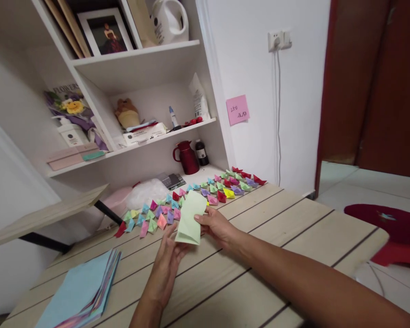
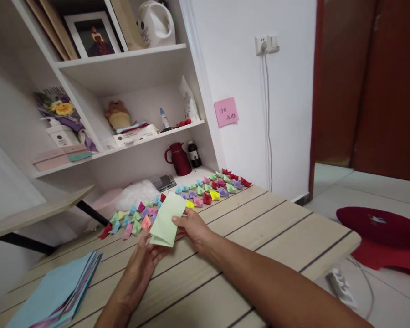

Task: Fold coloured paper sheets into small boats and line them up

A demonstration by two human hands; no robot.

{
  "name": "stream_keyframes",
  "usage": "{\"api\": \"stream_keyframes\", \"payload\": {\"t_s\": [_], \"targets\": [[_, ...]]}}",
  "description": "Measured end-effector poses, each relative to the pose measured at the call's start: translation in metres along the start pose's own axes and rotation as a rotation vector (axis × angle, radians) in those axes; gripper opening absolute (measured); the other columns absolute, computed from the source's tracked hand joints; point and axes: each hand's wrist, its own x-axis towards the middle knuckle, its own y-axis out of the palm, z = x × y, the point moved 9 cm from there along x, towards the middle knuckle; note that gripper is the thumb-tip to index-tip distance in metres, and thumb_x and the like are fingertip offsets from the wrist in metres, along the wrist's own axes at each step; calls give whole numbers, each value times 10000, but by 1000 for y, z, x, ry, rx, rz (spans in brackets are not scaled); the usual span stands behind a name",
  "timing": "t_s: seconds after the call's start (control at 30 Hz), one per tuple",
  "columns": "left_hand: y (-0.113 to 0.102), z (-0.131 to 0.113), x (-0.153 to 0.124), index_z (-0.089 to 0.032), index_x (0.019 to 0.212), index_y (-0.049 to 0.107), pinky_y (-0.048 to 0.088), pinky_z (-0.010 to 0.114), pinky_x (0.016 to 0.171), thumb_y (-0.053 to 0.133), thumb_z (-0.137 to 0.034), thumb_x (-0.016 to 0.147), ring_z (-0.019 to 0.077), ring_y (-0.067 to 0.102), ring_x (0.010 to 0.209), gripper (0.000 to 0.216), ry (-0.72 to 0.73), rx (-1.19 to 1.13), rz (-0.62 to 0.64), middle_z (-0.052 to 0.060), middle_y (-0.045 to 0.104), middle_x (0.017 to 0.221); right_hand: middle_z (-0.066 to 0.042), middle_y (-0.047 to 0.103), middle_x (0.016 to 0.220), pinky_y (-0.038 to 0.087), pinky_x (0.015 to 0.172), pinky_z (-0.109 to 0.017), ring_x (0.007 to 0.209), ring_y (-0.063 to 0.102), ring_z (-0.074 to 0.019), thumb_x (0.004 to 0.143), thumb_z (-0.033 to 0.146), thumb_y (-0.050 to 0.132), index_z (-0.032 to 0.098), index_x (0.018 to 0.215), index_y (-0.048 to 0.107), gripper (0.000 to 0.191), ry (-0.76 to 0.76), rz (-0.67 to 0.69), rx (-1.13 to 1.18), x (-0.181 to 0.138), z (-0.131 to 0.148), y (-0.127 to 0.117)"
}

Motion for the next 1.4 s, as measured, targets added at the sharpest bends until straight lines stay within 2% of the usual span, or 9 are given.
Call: {"api": "stream_keyframes", "payload": {"t_s": [0.17, 0.37, 0.5, 0.73, 0.87, 0.97, 1.13, 1.27, 1.4], "targets": [[18, 3, -6, -272, 1419, 372, 448, 390, 962, 616, -508, 814, 256, 572, 1148, 694, -17, 36, 50, 125, 560, 1343, 8, 676, 750, 477, 645, -272, 707, 640, -173, 597, 205, 761, 182, 921, 567, 379, -123, -33, -104, 2, 2, -2], [-18, -4, 2, -240, 1385, 403, 484, 279, 845, 769, -321, 711, 186, 642, 992, 772, 29, 175, -212, 91, 691, 1100, 45, 613, 701, 484, 646, -263, 657, 606, -136, 564, 159, 752, 190, 774, 499, 331, -140, 32, -145, 4, -3, 4], [-31, -9, 5, -203, 1271, 534, 489, 235, 681, 778, -340, 661, 185, 655, 903, 671, 50, 311, -260, 101, 688, 1105, 62, 578, 694, 484, 588, -261, 565, 591, -115, 623, 254, 760, 210, 917, 498, 397, -78, -47, -168, 1, 6, -4], [-12, 0, 7, -142, 1027, 682, 477, 251, 648, 715, -354, 687, 170, 624, 738, 403, 12, 685, -89, 75, 714, 987, -22, 572, 978, 475, 603, -266, 741, 614, -155, 746, 402, 688, 264, 1220, 455, 545, -57, -206, -564, 7, 20, -36], [-11, 7, 2, -133, 1058, 678, 423, 220, 545, 708, -403, 701, 136, 573, 587, 449, -93, 700, -58, 28, 700, 766, -62, 592, 1042, 465, 685, -269, 878, 590, -180, 799, 428, 633, 203, 1058, 605, 344, -41, -125, -737, 16, 16, -41], [-11, 6, 0, -141, 1063, 682, 412, 214, 545, 713, -424, 702, 135, 566, 585, 460, -107, 692, -56, 17, 678, 718, -51, 635, 942, 466, 615, -251, 789, 612, -177, 722, 471, 709, 193, 1054, 634, 440, 36, 2, -746, 16, 7, -39], [-14, -6, 5, -173, 1020, 712, 453, 274, 602, 704, -399, 699, 160, 544, 595, 393, 55, 793, -104, 3, 594, 686, -9, 641, 814, 430, 570, -230, 678, 593, -149, 621, 304, 788, 197, 907, 696, 319, 63, 66, -842, 17, -1, -42], [-11, -32, 1, -249, 1082, 689, 426, 375, 919, 645, -275, 736, 232, 561, 963, 350, 348, 979, -198, 62, 560, 1022, 25, 594, 735, 371, 615, -231, 691, 530, -137, 555, 130, 774, 231, 819, 707, 291, 8, -54, -969, 23, -1, -56], [17, -45, -9, -267, 1171, 643, 333, 466, 1027, 524, -265, 844, 289, 459, 1215, 347, 614, 1349, -139, 110, 516, 1262, 34, 578, 691, 346, 629, -241, 682, 500, -137, 555, 91, 736, 243, 808, 707, 297, -21, -91, -987, 25, -4, -58]]}}
